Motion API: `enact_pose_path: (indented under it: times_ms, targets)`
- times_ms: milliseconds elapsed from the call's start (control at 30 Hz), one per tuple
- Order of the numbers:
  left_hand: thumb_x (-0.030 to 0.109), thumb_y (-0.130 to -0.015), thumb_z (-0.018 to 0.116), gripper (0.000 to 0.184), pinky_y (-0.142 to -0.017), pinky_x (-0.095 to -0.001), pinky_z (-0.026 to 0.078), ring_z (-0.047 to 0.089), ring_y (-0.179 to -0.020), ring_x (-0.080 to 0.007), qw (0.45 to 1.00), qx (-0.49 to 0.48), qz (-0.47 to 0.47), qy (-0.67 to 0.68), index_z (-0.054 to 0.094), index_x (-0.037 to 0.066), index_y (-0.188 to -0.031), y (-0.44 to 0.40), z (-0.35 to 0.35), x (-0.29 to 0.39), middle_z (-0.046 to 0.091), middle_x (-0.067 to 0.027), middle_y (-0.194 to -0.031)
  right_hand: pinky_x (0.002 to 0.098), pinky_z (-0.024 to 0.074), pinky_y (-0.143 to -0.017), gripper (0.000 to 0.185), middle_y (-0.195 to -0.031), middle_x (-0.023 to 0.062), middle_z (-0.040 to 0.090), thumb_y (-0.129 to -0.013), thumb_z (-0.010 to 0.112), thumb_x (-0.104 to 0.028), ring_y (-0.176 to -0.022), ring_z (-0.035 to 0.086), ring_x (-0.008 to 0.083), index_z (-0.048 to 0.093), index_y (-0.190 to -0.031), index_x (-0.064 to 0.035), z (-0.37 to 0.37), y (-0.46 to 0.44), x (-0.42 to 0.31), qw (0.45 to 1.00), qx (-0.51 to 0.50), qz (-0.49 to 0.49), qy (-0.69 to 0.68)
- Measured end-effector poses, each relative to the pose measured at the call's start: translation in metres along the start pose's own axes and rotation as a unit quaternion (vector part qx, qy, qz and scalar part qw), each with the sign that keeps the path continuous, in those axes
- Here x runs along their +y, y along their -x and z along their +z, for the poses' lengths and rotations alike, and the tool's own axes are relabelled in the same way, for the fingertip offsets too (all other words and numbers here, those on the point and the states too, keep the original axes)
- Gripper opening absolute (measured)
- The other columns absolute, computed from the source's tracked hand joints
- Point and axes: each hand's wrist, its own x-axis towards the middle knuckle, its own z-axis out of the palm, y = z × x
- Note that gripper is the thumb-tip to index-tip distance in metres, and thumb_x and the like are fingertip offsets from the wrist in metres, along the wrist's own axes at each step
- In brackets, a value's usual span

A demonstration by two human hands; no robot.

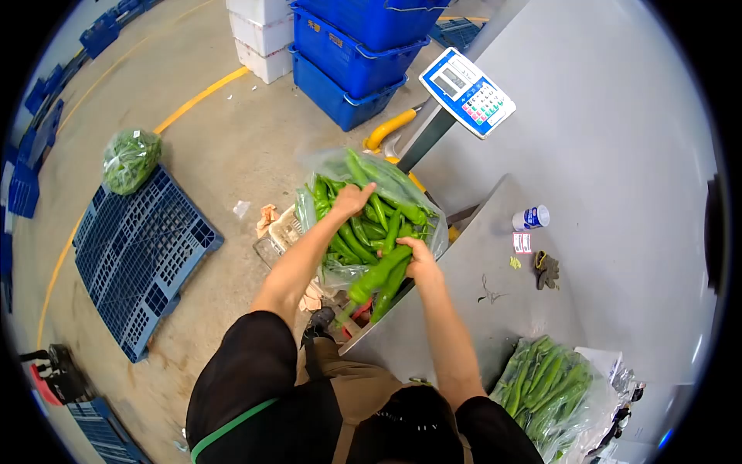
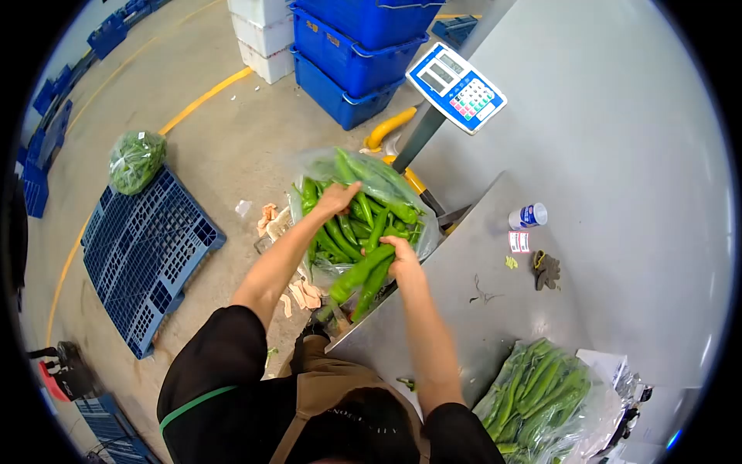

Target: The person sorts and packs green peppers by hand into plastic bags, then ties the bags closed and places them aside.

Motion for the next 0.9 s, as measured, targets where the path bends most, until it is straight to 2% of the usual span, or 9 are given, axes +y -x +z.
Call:
enact_pose_path:
  times_ms: [33,167,300,367,500,600,700,833,900]
  targets:
    - [0.046,-0.082,0.055,0.048,-0.069,-0.0425,0.05,0.063,-0.077,-0.0359,0.988,0.075,0.061,-0.12,0.064,-0.001,-0.079,0.007,-0.01,-0.004,0.064,-0.0214,-0.08,0.0554,0.0431,-0.087,0.04,-0.104,0.0226,0.057,-0.075,0.057,-0.007,-0.094,0.057,0.0392,0.048,-0.113,0.0022,-0.007,-0.019,0.005,0.998,0.008,-0.02,-0.061]
    - [0.038,-0.082,0.053,0.038,-0.074,-0.0456,0.048,0.061,-0.08,-0.04,0.966,0.144,0.169,-0.133,0.065,0.002,-0.084,0.034,-0.05,-0.055,0.063,-0.0231,-0.082,0.055,0.0414,-0.089,0.033,-0.108,0.0181,0.056,-0.079,0.054,-0.017,-0.097,0.055,0.0382,0.051,-0.108,-0.0019,-0.038,-0.09,0.014,0.964,0.037,-0.085,-0.248]
    - [0.034,-0.081,0.056,0.033,-0.084,-0.0537,0.044,0.059,-0.095,-0.0361,0.929,-0.04,0.093,-0.356,0.064,0.01,-0.103,0.08,-0.086,-0.064,0.064,-0.0172,-0.095,0.0522,0.0434,-0.086,0.028,-0.106,0.0095,0.058,-0.085,0.045,-0.028,-0.095,0.056,0.0321,0.054,-0.102,-0.0077,-0.046,-0.138,-0.001,0.923,0.022,-0.214,-0.32]
    - [0.033,-0.081,0.058,0.037,-0.09,-0.0613,0.035,0.05,-0.109,-0.034,0.877,-0.141,0.16,-0.431,0.059,0.016,-0.113,0.105,-0.091,-0.075,0.061,-0.011,-0.108,0.0525,0.0438,-0.083,0.029,-0.105,0.0085,0.059,-0.086,0.043,-0.03,-0.094,0.056,0.0309,0.054,-0.104,-0.0088,-0.046,-0.157,-0.006,0.896,0.054,-0.266,-0.351]
    - [0.032,-0.079,0.061,0.05,-0.096,-0.0708,0.018,0.032,-0.127,-0.0308,0.75,-0.202,0.203,-0.596,0.048,0.027,-0.127,0.123,-0.089,-0.087,0.053,-0.0004,-0.124,0.0503,0.0384,-0.087,0.06,-0.119,0.0095,0.05,-0.081,0.051,-0.057,-0.109,0.047,0.029,0.048,-0.12,-0.0119,-0.023,-0.117,0.007,0.941,0.095,-0.184,-0.268]
    - [0.019,-0.071,0.065,0.032,-0.096,-0.0662,0.021,0.045,-0.115,-0.0278,0.747,-0.158,0.226,-0.604,0.064,0.018,-0.103,0.111,-0.085,-0.104,0.06,-0.0035,-0.109,0.0502,0.0325,-0.096,0.088,-0.136,0.0108,0.035,-0.069,0.055,-0.072,-0.121,0.036,0.0304,0.038,-0.131,-0.0126,-0.029,-0.09,0.035,0.965,0.186,-0.164,-0.086]
    - [0.012,-0.066,0.064,0.021,-0.096,-0.0618,0.025,0.05,-0.107,-0.026,0.758,-0.102,0.294,-0.574,0.067,0.015,-0.087,0.105,-0.087,-0.108,0.061,-0.0043,-0.099,0.0492,0.0281,-0.101,0.104,-0.142,0.0136,0.024,-0.062,0.059,-0.076,-0.125,0.03,0.0343,0.027,-0.138,-0.0119,-0.042,-0.083,0.048,0.966,0.207,-0.113,-0.108]
    - [0.01,-0.064,0.061,0.017,-0.094,-0.0553,0.03,0.052,-0.103,-0.0243,0.762,-0.061,0.31,-0.566,0.067,0.012,-0.081,0.113,-0.1,-0.085,0.061,-0.0051,-0.093,0.0469,0.0323,-0.101,0.083,-0.134,0.0281,0.025,-0.08,0.063,-0.047,-0.122,0.033,0.0379,0.022,-0.137,-0.0025,-0.055,-0.054,0.052,0.986,0.115,-0.114,-0.029]
    - [0.008,-0.068,0.058,0.01,-0.081,-0.0462,0.041,0.057,-0.088,-0.0286,0.803,-0.04,0.318,-0.503,0.065,0.007,-0.076,0.114,-0.103,-0.083,0.061,-0.0109,-0.085,0.0451,0.0416,-0.095,0.065,-0.125,0.0297,0.035,-0.083,0.062,-0.03,-0.109,0.047,0.0351,0.031,-0.13,0.0026,-0.055,-0.035,0.062,0.985,0.124,-0.112,0.033]
